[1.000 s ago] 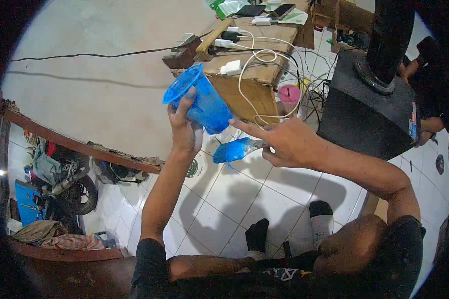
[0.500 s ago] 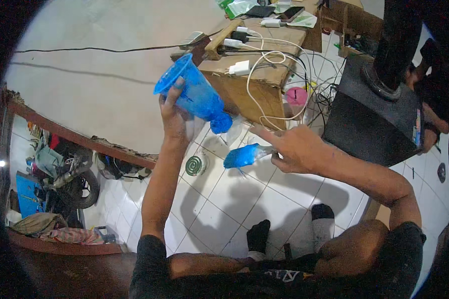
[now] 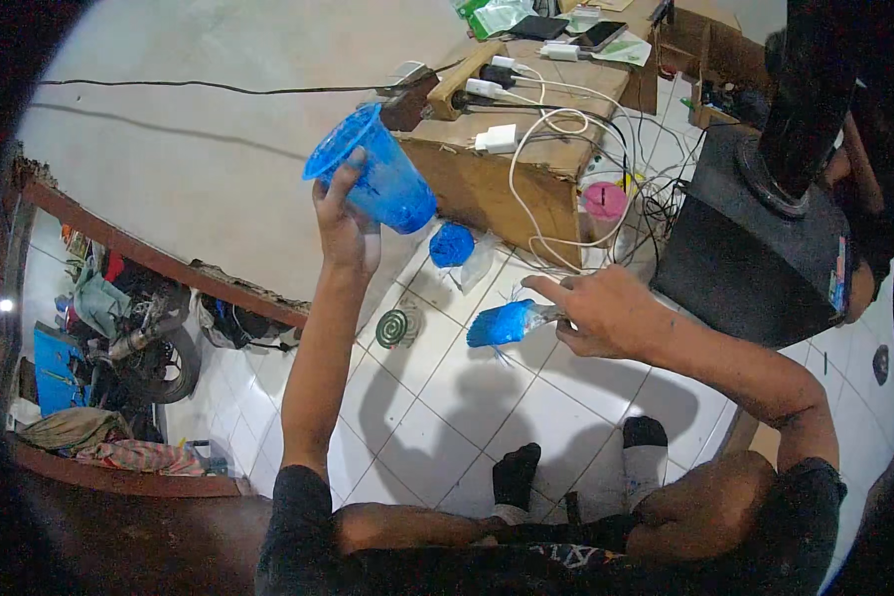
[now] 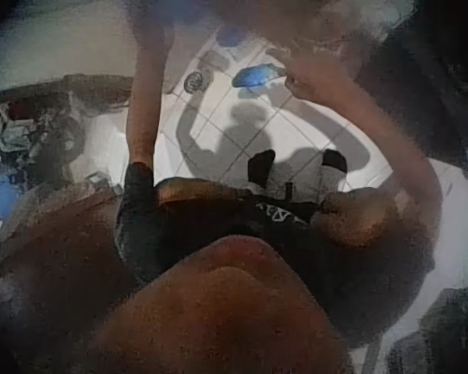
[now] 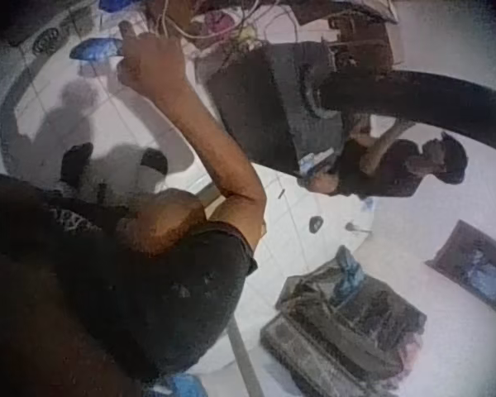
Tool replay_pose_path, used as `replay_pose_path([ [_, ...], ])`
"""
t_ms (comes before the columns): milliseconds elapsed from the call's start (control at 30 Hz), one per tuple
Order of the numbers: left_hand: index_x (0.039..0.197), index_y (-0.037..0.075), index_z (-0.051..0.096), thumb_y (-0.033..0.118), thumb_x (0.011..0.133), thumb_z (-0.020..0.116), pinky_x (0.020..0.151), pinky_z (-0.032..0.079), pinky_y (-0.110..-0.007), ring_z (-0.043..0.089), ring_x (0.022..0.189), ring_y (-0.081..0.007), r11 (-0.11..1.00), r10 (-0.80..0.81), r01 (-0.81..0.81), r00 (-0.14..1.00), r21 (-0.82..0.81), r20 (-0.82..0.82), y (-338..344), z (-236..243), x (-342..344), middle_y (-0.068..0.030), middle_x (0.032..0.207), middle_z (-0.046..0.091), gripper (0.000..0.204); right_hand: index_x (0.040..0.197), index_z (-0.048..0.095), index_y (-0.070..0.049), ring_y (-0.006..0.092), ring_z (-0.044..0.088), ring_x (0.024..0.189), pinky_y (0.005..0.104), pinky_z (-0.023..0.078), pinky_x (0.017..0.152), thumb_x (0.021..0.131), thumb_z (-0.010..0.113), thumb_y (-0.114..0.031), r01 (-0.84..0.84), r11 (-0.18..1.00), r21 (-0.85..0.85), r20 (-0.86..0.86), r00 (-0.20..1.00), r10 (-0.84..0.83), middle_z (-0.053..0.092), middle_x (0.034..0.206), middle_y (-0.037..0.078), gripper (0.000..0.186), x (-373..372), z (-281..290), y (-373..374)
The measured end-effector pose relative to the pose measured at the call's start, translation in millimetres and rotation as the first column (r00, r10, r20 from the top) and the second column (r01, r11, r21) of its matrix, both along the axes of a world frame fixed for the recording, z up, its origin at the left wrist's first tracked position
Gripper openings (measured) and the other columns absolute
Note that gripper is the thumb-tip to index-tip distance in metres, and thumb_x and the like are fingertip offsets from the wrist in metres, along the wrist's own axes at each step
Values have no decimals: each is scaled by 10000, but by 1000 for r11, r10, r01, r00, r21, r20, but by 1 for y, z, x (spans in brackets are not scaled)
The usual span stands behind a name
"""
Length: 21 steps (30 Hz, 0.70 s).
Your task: The person pours powder from a plastic bag into a plastic cup, stirs it with a paintbrush, and takes the cup to a kitchen sink to fill it with water from a faucet.
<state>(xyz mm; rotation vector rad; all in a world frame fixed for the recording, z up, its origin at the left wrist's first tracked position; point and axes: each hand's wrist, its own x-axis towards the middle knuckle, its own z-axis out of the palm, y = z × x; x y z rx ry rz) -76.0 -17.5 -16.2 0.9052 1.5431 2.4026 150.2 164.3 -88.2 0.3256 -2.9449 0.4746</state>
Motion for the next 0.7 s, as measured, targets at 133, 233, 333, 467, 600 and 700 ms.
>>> replay_pose_path([
  [133,1171,65,525,251,837,618,905,450,-411,556,1032,-221,1000,7,-7,1000,-20,-7,2,-1,1,-66,1119,568,394,1264,477,-63,309,632,618,427,500,553,700,648,-197,-32,998,45,1,999,32,631,706,129,604,-1,0,2],
  [233,1161,69,534,243,833,620,905,450,-408,556,1031,-220,1000,3,-4,1000,-15,-19,4,-4,1,-59,1112,574,381,1261,482,-62,305,632,615,426,500,544,691,646,-194,-40,996,76,-7,999,40,633,709,127,607,-3,-6,3],
  [333,1156,71,539,235,834,619,906,450,-408,557,1029,-219,1000,-7,7,1000,-8,-7,8,-5,4,-60,1111,574,370,1263,476,-58,305,633,614,427,498,524,688,644,-191,-36,994,107,26,999,33,633,714,125,614,0,-2,3],
  [467,1171,75,526,228,840,618,905,448,-404,555,1028,-215,975,125,-124,992,-185,-6,9,-15,12,-68,1111,568,376,1309,413,-99,317,621,582,451,489,516,701,609,-200,-44,993,112,-43,998,49,618,672,134,646,1,-22,9],
  [600,1187,93,498,236,834,630,918,436,-403,525,1068,-209,986,29,-22,999,-167,36,5,-19,17,-57,1126,548,403,1289,413,-70,324,611,542,438,485,482,688,610,-167,-68,996,54,-119,990,74,609,664,135,640,-6,-27,4],
  [700,1164,110,504,249,830,637,922,436,-400,520,1070,-197,987,57,-51,998,-152,38,10,-26,20,-52,1118,540,386,1239,430,-61,330,607,528,441,487,483,683,615,-160,-70,997,19,-112,991,71,598,647,131,595,-3,-18,0],
])
